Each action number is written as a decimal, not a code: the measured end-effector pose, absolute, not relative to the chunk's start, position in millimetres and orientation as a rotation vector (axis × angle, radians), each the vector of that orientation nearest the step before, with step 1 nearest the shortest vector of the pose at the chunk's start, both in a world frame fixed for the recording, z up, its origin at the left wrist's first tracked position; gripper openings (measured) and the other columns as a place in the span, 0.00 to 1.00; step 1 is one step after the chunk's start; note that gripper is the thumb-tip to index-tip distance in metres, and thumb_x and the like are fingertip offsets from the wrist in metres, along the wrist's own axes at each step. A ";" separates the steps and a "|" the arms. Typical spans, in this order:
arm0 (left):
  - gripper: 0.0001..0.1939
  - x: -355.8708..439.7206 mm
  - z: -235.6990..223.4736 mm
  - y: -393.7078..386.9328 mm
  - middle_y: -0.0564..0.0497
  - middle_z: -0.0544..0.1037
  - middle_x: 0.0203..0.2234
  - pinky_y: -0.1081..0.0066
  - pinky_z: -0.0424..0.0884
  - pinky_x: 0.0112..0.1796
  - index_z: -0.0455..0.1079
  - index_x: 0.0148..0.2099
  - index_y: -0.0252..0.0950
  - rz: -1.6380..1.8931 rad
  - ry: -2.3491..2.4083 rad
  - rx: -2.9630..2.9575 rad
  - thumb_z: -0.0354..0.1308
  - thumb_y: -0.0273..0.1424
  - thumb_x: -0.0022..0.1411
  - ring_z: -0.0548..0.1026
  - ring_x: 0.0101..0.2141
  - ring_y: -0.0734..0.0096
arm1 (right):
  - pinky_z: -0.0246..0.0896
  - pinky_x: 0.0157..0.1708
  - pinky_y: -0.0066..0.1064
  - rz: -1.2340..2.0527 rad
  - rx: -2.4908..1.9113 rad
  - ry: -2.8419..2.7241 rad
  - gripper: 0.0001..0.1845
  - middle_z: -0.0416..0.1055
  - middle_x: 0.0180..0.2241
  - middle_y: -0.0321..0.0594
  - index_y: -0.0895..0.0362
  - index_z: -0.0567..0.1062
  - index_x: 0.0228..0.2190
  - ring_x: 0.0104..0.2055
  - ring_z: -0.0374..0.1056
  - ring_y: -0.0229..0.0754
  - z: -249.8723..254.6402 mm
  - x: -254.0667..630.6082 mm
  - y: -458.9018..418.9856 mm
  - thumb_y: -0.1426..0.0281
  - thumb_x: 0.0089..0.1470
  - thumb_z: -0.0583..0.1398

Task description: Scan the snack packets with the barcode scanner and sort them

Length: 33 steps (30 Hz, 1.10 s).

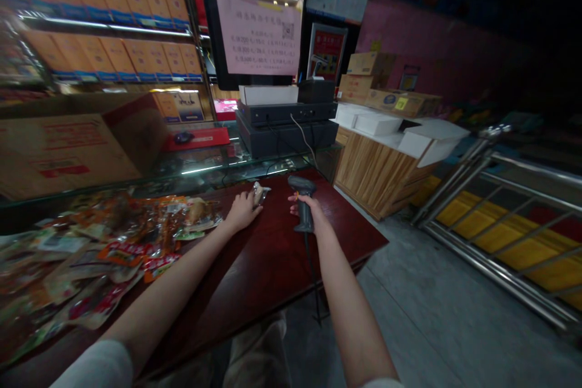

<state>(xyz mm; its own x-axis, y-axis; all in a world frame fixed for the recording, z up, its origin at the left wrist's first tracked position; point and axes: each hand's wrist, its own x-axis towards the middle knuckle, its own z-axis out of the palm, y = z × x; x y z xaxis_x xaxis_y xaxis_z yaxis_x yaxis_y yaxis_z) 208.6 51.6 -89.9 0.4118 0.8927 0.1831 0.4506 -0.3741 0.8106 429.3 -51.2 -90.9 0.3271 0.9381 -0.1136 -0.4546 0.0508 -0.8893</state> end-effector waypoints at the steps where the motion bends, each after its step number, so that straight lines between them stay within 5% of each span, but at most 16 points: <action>1: 0.19 207.4 -88.6 53.0 0.33 0.71 0.53 0.52 0.50 0.62 0.69 0.46 0.36 0.835 1.143 1.943 0.67 0.33 0.52 0.58 0.62 0.40 | 0.74 0.29 0.32 1.177 -1.026 -0.625 0.12 0.81 0.36 0.41 0.55 0.74 0.38 0.25 0.72 0.37 -90.1 428.5 -52.3 0.67 0.49 0.63; 4: 0.11 204.3 -82.4 59.0 0.38 0.77 0.44 0.59 0.64 0.54 0.71 0.44 0.36 0.870 1.040 1.573 0.60 0.34 0.59 0.71 0.53 0.50 | 0.72 0.28 0.31 1.226 -1.019 -0.719 0.13 0.80 0.36 0.39 0.55 0.75 0.38 0.24 0.71 0.36 -85.8 424.9 -56.8 0.66 0.48 0.64; 8: 0.19 193.5 -74.2 62.0 0.37 0.80 0.38 0.67 0.73 0.38 0.71 0.52 0.28 0.778 0.649 0.932 0.50 0.35 0.66 0.78 0.36 0.62 | 0.66 0.22 0.30 1.260 -0.972 -0.826 0.16 0.80 0.37 0.41 0.58 0.76 0.38 0.20 0.67 0.35 -78.8 415.9 -63.2 0.66 0.46 0.66; 15: 0.29 179.6 -76.9 50.4 0.30 0.79 0.46 0.66 0.74 0.43 0.59 0.66 0.20 0.676 0.444 0.671 0.44 0.36 0.71 0.80 0.40 0.62 | 0.52 0.15 0.27 1.364 -0.879 -0.841 0.19 0.79 0.32 0.42 0.59 0.75 0.39 0.17 0.58 0.31 -74.9 406.3 -68.6 0.66 0.45 0.69; 24: 0.26 178.0 -78.4 48.8 0.39 0.77 0.52 0.58 0.73 0.49 0.61 0.65 0.33 0.727 0.366 0.607 0.46 0.37 0.69 0.79 0.46 0.59 | 0.46 0.12 0.25 1.476 -0.866 -0.950 0.19 0.77 0.36 0.41 0.59 0.75 0.39 0.15 0.54 0.27 -74.4 405.3 -71.8 0.65 0.44 0.69; 30: 0.27 171.8 -79.6 55.6 0.45 0.78 0.48 0.73 0.71 0.33 0.60 0.66 0.44 0.773 0.416 0.733 0.52 0.44 0.67 0.76 0.31 0.75 | 0.47 0.12 0.24 1.463 -0.848 -0.941 0.18 0.76 0.35 0.39 0.59 0.74 0.39 0.15 0.54 0.27 -76.0 407.3 -70.4 0.66 0.46 0.67; 33: 0.35 176.7 -84.7 59.9 0.50 0.78 0.40 0.74 0.70 0.34 0.59 0.67 0.43 0.961 0.539 1.025 0.62 0.39 0.59 0.74 0.31 0.75 | 0.46 0.11 0.24 1.426 -0.820 -0.914 0.17 0.75 0.34 0.38 0.58 0.74 0.39 0.15 0.51 0.26 -76.4 409.1 -70.9 0.66 0.46 0.66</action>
<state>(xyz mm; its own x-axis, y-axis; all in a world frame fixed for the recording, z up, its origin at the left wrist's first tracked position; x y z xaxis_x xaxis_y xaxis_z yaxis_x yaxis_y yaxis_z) 176.7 59.9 -84.7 0.4990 0.8652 0.0491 -0.4097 0.1856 0.8932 409.1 -70.9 -76.4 -0.0582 0.9978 0.0314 -0.4451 0.0022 -0.8955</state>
